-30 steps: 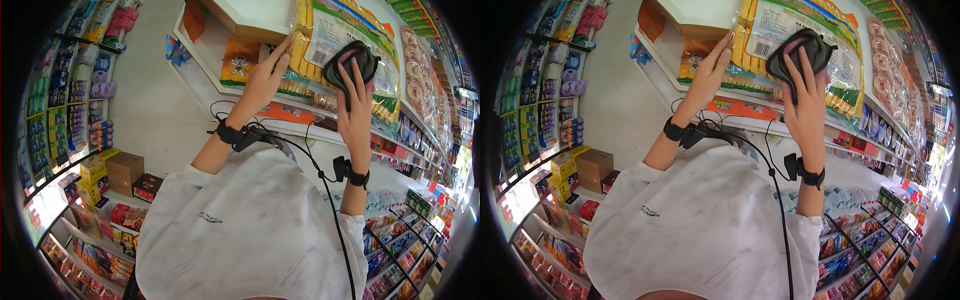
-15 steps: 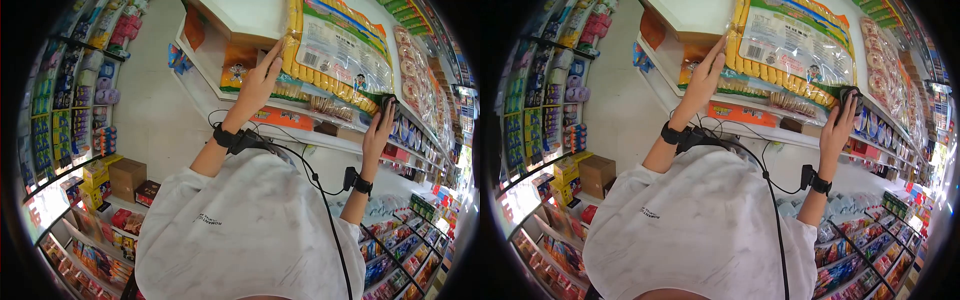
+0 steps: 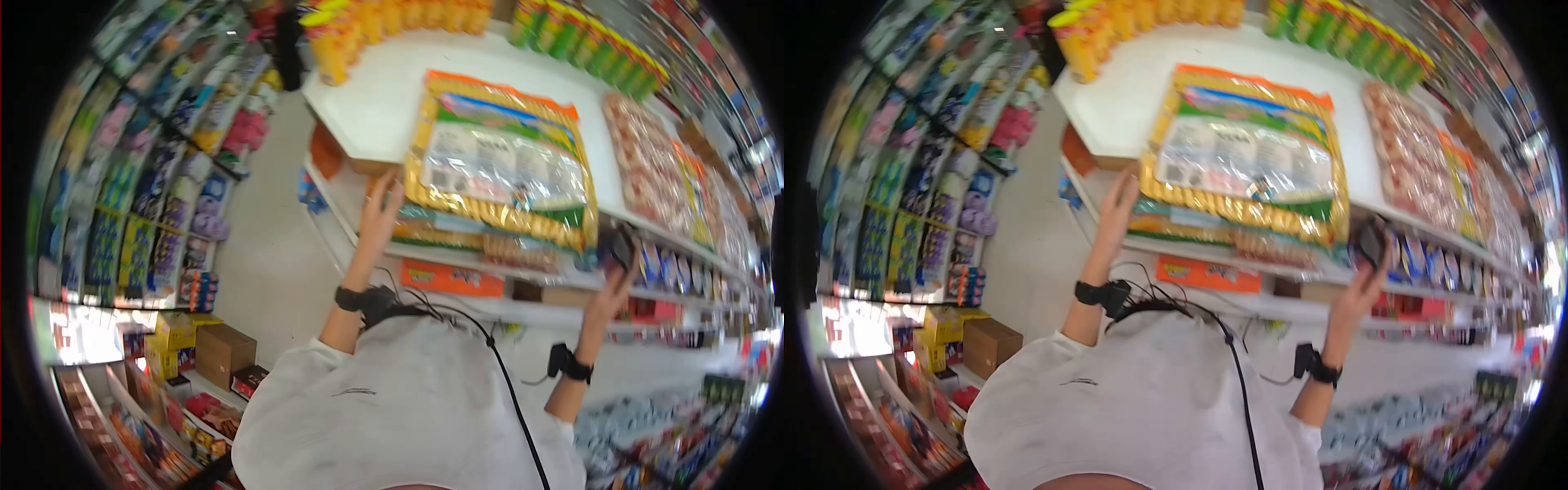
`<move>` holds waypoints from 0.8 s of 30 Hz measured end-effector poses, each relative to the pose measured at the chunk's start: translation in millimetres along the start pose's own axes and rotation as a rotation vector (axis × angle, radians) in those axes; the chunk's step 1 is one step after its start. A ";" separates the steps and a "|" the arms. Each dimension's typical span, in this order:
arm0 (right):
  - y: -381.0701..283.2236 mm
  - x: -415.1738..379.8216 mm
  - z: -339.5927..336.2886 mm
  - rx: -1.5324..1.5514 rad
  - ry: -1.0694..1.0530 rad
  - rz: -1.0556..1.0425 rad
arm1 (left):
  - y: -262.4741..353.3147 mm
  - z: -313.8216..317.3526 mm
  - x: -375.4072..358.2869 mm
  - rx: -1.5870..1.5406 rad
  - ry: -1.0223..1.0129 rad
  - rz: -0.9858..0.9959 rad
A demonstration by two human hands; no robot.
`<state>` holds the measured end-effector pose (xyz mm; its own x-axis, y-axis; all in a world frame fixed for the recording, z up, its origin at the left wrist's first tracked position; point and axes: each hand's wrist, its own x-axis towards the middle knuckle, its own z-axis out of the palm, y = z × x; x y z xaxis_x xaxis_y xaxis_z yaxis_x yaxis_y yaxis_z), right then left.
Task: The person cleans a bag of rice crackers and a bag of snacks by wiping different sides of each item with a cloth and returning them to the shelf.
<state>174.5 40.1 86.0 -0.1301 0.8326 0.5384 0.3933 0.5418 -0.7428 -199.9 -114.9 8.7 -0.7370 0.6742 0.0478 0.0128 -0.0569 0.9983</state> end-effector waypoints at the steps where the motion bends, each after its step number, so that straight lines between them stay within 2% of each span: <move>1: 6.3 4.9 -3.7 0.040 0.004 -0.011 | -4.4 -3.2 -0.1 0.029 0.013 0.051; 2: -26.3 13.7 1.9 0.047 -0.003 -0.041 | -3.9 -1.0 -3.9 0.069 0.039 0.098; 3: -37.2 15.5 4.8 -0.152 -0.069 -0.144 | 5.9 1.3 -11.7 0.062 0.072 0.055; 4: -56.5 23.8 20.8 -0.023 -0.177 -0.257 | 15.1 5.1 -16.4 0.136 0.118 0.118; 5: -76.1 25.9 34.9 -0.026 -0.310 -0.321 | 23.0 8.6 -19.3 0.065 0.098 0.035; 6: -77.7 22.9 52.3 -0.098 -0.472 -0.359 | 31.0 9.9 -20.1 0.060 0.085 0.075; 7: -77.9 18.6 63.5 -0.198 -0.626 -0.398 | 38.9 11.7 -22.8 0.047 0.053 0.105; 8: -73.9 9.8 81.0 -0.506 -0.693 -0.463 | 45.3 14.3 -26.4 0.065 0.070 0.142; 9: -75.9 3.4 87.1 -0.454 -0.603 -0.535 | 50.4 19.4 -29.4 0.077 0.075 0.175; 14: -65.0 11.1 93.5 -0.433 -0.426 -0.474 | 108.9 38.7 -56.7 0.145 0.006 0.284; 17: -59.1 31.8 85.9 -0.144 -0.402 -0.457 | 161.4 52.0 -72.5 0.093 -0.114 0.298; 18: -58.2 39.8 86.0 -0.044 -0.305 -0.471 | 170.5 56.7 -72.2 0.008 -0.154 0.363; 20: -61.8 53.8 82.7 0.181 -0.278 -0.314 | 181.5 70.4 -65.8 -0.159 -0.245 0.493; 21: -46.1 65.9 82.3 0.239 -0.272 -0.216 | 184.7 75.8 -66.9 -0.144 -0.313 0.524; 23: -21.6 80.3 83.1 0.264 -0.163 -0.166 | 192.0 83.9 -66.9 -0.096 -0.457 0.613; 24: -21.1 82.2 84.8 0.352 -0.100 -0.099 | 187.6 86.3 -67.2 0.078 -0.454 0.662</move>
<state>78.3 106.9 112.1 -0.2468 0.7722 0.5855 0.0403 0.6119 -0.7899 -89.7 -107.4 195.7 -0.2137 0.7533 0.6220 0.4099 -0.5089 0.7570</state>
